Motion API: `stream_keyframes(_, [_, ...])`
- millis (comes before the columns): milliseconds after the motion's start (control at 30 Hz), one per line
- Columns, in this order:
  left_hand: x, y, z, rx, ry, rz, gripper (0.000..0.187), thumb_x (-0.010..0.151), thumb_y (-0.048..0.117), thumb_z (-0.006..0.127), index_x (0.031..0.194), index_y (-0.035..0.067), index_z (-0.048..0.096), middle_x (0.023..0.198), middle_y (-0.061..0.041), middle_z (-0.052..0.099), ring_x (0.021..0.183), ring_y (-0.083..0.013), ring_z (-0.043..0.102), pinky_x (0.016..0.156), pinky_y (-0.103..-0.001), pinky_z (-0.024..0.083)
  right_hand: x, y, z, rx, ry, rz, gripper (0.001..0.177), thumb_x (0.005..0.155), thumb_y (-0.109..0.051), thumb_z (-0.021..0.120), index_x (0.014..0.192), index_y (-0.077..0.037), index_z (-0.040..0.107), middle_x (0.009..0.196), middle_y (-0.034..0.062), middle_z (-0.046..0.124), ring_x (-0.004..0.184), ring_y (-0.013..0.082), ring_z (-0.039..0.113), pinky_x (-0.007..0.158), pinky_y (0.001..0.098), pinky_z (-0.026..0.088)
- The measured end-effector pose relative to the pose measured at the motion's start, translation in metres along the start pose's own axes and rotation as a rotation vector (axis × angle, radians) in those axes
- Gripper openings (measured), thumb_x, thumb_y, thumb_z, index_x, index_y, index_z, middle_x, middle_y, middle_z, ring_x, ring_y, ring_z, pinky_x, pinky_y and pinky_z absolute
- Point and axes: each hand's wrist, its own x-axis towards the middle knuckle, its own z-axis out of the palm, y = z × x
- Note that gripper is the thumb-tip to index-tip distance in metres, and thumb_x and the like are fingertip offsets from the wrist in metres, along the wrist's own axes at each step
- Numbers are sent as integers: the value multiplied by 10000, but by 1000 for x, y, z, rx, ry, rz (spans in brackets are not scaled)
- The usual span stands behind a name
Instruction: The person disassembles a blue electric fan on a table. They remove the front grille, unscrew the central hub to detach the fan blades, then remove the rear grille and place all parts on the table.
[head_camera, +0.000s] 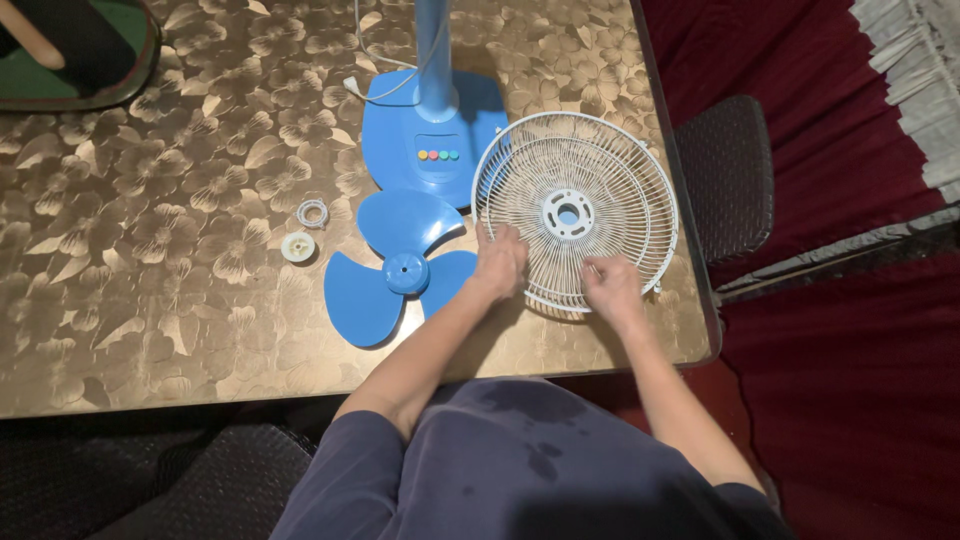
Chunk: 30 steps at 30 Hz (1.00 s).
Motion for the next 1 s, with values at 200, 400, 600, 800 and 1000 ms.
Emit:
stream_keyframes(200, [9,-12,-12,-94,159,-44,407,687,187,758,1070,57,714,1205,-188,561,1284,-373,450,1126,-761,199,18,45,-12,-30,192,68,242,864,-181,677,1018,-34,792,1059,243,736,1065,417,646,1010,486,480])
stream_keyframes(400, [12,-14,-16,-178,218,-86,333,757,122,708,1085,64,717,1199,-172,576,1278,-372,477,1150,-778,206,24,47,-24,-43,205,65,243,870,-161,669,1037,-42,799,1103,225,745,1110,401,642,1046,480,468])
stream_keyframes(600, [7,-20,-14,-101,427,-255,819,586,6,740,1349,-90,459,1406,-338,445,1244,-467,452,1010,-669,348,18,76,-10,-324,155,339,391,752,-97,803,1094,69,713,1143,277,686,1087,421,613,926,507,470])
stream_keyframes(800, [9,-36,-6,-488,308,-512,752,749,12,708,1416,-104,381,1267,-274,507,1190,-457,522,997,-515,492,16,111,2,-130,163,370,305,801,-134,832,1050,28,763,1094,264,722,1015,400,711,924,468,558])
stream_keyframes(1000, [27,-47,-12,-581,267,-708,526,722,88,778,1182,-7,542,1196,-232,627,1138,-430,619,950,-487,515,31,97,-15,-96,106,781,324,738,-166,875,961,42,763,1092,272,722,1013,395,722,906,447,564])
